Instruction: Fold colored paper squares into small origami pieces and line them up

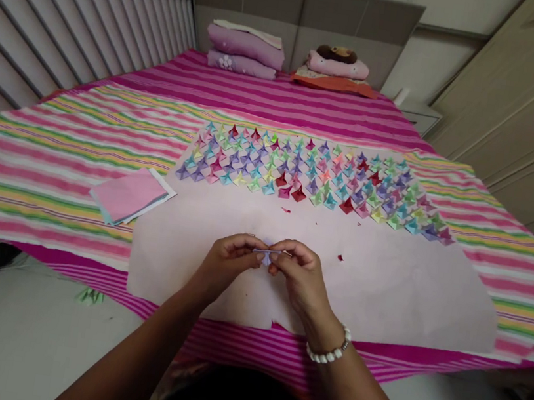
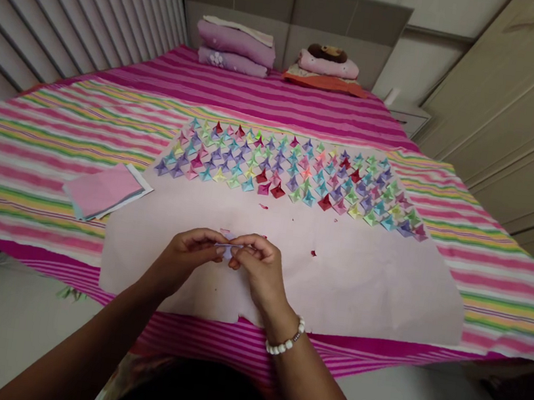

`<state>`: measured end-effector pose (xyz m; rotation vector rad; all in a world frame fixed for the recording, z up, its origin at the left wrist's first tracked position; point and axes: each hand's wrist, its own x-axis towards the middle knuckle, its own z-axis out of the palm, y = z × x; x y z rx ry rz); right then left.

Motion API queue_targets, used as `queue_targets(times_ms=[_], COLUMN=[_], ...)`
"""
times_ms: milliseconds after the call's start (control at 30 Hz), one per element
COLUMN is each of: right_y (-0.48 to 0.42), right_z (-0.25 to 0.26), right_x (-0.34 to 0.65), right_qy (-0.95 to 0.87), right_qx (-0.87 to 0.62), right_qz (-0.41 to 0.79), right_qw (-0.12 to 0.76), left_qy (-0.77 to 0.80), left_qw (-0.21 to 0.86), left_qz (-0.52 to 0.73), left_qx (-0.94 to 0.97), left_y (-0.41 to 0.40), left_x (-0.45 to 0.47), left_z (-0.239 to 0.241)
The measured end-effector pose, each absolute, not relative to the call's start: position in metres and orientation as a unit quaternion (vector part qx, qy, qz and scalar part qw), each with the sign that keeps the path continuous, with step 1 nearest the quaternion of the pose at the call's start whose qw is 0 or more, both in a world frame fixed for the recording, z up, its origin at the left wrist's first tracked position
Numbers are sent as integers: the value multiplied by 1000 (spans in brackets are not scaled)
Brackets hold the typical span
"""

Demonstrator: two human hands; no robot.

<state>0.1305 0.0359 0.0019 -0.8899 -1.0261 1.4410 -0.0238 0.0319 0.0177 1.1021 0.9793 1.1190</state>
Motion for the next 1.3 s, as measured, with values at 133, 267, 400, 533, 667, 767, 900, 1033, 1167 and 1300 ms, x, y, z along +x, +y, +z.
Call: queue_targets(times_ms=[133,267,400,533,667,767,900,1033,1167,1300], right_y=[35,35,32,29,30,32,35,37,36,36], right_z=[2,0,4,6,4,3,2,2,3,3], right_x=[129,129,129,131,134,134,133,133,132,131], right_qy=[-426,-460,-492,-521,-491,-481,-463,-459,-466,-471], right_qx=[-372,-377,-376,-369,-365,-391,-400,-407,-414,-423], right_qz=[602,571,544,546,577,593,601,595,588,588], right_qw=[563,566,566,542,541,514,515,519,516,503], left_qy=[403,394,413,421,410,397,399,411,426,427], left_qw=[614,630,622,613,611,608,604,610,609,606], left_qz=[498,498,500,509,505,504,507,514,518,513], left_qx=[461,447,438,433,452,466,467,442,424,432], left_y=[32,32,33,33,34,34,33,32,34,36], left_x=[-23,-23,-22,-24,-25,-24,-21,-19,-20,-24], left_z=[15,15,17,19,20,20,18,18,17,16])
